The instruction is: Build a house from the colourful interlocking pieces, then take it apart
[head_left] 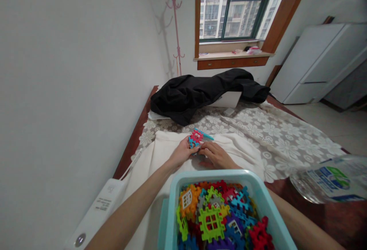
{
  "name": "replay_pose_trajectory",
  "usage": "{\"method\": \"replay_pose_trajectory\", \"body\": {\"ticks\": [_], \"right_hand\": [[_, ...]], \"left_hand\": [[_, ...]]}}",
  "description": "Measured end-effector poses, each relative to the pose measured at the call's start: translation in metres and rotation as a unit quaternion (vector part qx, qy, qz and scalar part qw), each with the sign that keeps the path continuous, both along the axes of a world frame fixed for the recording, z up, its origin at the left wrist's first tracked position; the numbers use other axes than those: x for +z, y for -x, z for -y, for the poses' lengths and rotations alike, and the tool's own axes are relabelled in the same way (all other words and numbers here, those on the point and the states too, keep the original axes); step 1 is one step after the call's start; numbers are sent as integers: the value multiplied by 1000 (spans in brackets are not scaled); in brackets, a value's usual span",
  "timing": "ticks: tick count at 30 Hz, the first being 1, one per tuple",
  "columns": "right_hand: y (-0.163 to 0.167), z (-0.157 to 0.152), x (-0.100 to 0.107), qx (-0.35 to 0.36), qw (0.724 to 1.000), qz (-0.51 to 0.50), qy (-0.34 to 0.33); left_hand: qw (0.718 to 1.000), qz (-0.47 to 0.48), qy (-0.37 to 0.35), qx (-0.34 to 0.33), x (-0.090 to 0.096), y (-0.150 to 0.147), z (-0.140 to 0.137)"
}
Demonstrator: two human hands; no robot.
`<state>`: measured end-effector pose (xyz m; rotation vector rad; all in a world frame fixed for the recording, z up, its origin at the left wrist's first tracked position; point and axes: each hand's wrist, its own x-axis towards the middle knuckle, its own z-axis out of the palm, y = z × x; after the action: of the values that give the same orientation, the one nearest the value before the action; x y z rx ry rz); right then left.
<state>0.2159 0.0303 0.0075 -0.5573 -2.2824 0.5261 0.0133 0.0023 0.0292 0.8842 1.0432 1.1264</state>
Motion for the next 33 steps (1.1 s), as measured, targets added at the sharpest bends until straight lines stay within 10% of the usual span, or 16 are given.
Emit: {"method": "replay_pose_trajectory", "body": {"ticks": [4, 10, 18, 33], "right_hand": [[-10, -6, 1, -63, 995, -71, -31], [-22, -34, -13, -217, 965, -110, 103], [-21, -35, -14, -129, 971, -47, 194], [-19, -29, 3, -77, 894, -193, 397]], "left_hand": [[1000, -12, 5, -24, 2, 7, -1], [991, -45, -40, -118, 6, 13, -3], [987, -80, -100, -95, 9, 15, -1], [984, -124, -128, 24, 2, 15, -6]]}}
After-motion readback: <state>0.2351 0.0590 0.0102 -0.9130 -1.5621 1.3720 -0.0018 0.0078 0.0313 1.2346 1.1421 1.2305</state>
